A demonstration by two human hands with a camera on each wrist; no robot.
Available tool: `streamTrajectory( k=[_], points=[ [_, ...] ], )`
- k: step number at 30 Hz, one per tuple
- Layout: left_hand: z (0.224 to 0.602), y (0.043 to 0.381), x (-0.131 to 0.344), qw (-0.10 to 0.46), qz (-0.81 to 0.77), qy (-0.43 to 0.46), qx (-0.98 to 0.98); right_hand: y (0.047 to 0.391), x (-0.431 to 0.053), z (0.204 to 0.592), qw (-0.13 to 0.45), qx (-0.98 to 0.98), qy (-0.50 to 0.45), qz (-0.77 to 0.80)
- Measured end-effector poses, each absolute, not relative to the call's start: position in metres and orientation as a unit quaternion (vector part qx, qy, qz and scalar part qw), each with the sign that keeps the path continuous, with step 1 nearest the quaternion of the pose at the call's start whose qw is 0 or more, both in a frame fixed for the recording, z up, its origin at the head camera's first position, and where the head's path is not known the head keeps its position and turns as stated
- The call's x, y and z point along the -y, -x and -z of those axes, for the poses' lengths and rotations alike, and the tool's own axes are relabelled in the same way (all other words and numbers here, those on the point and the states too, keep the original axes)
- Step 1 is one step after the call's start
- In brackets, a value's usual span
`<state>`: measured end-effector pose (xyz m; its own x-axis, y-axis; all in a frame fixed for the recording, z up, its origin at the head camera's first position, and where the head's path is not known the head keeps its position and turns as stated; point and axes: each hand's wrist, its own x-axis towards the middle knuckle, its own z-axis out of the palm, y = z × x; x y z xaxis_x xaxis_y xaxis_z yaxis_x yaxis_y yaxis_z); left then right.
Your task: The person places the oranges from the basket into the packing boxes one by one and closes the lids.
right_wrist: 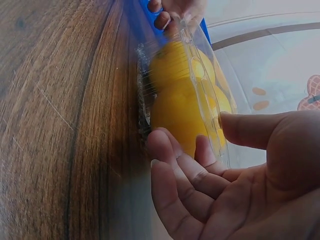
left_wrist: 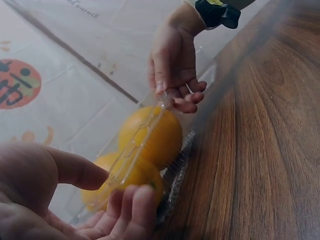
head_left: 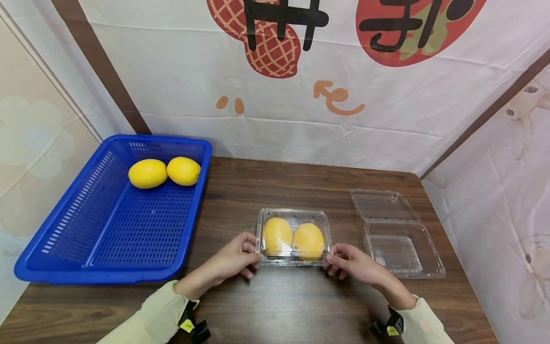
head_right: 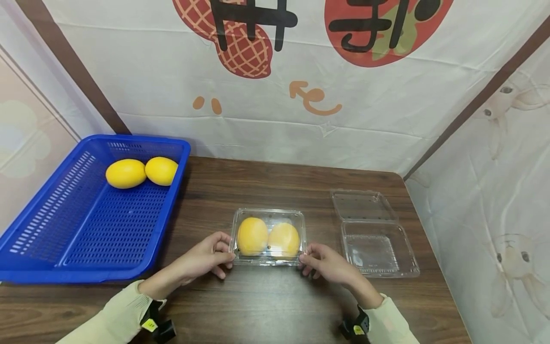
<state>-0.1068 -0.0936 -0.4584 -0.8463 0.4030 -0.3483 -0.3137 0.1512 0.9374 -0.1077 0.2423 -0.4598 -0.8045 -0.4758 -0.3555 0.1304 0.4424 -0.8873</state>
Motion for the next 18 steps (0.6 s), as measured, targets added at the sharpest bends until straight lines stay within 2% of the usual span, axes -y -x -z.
streamTrajectory(
  k=[18],
  points=[
    [0.4597, 0.1068, 0.0924, 0.277, -0.65, -0.028, -0.707, 0.1071, -0.2394, 0.4599, 0.315, -0.788, 0.095, 0.52]
  ],
)
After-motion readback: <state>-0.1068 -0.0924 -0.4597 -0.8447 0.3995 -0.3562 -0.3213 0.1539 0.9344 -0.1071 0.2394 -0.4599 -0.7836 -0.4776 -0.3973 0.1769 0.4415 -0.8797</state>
